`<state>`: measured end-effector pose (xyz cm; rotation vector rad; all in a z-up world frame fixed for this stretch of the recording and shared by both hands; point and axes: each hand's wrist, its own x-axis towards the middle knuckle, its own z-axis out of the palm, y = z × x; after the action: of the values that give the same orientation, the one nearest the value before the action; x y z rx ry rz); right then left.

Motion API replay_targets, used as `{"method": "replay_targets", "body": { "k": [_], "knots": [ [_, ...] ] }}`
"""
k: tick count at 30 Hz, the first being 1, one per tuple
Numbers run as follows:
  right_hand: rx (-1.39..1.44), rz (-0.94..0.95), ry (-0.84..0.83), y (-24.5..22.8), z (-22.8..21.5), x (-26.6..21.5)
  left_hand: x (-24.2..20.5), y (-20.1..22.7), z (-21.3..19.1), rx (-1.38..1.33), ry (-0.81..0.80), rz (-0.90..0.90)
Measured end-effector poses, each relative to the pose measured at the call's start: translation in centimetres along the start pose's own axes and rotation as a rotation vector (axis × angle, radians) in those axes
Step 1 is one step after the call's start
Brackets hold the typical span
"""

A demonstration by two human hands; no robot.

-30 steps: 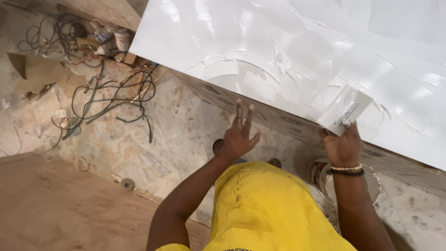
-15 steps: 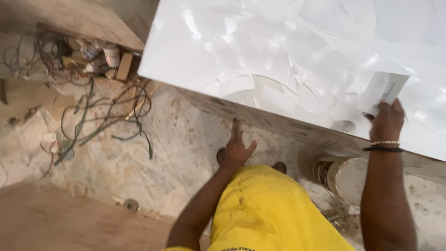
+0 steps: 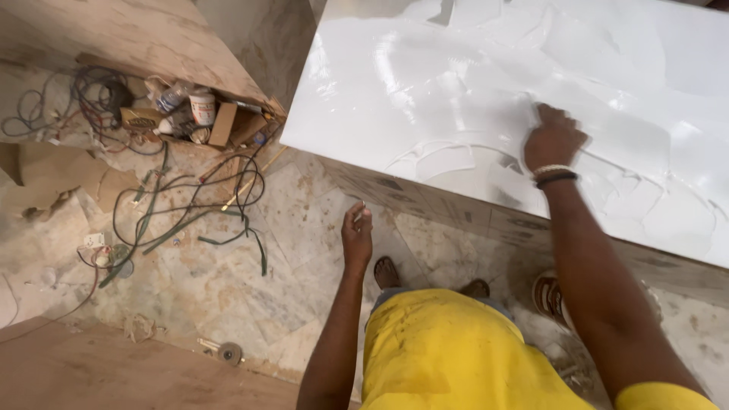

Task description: The person spreads a white adhesive substance across a large flat board using a small rectangular tool. They repeatedly dip the tool into a bucket to reload adhesive and continue smoothing the surface in broad strokes.

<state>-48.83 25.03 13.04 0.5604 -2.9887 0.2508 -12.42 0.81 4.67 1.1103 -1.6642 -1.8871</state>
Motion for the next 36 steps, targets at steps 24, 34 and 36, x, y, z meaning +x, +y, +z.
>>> {"method": "replay_targets", "body": {
  "k": [24,34,36],
  "knots": [
    [-0.017,-0.267,0.123,-5.5,-5.0,-6.2,0.6,-0.5,0.9,-0.214,-0.186,-0.151],
    [0.038,-0.358,-0.206,-6.5,-8.8,-17.4,-0.6,0.5,3.5,-0.209,-0.268,-0.171],
    [0.044,-0.275,-0.064,-2.8,-8.6,-13.7,-1.2,0.9,4.0,-0.196,-0.267,-0.18]
  ]
}}
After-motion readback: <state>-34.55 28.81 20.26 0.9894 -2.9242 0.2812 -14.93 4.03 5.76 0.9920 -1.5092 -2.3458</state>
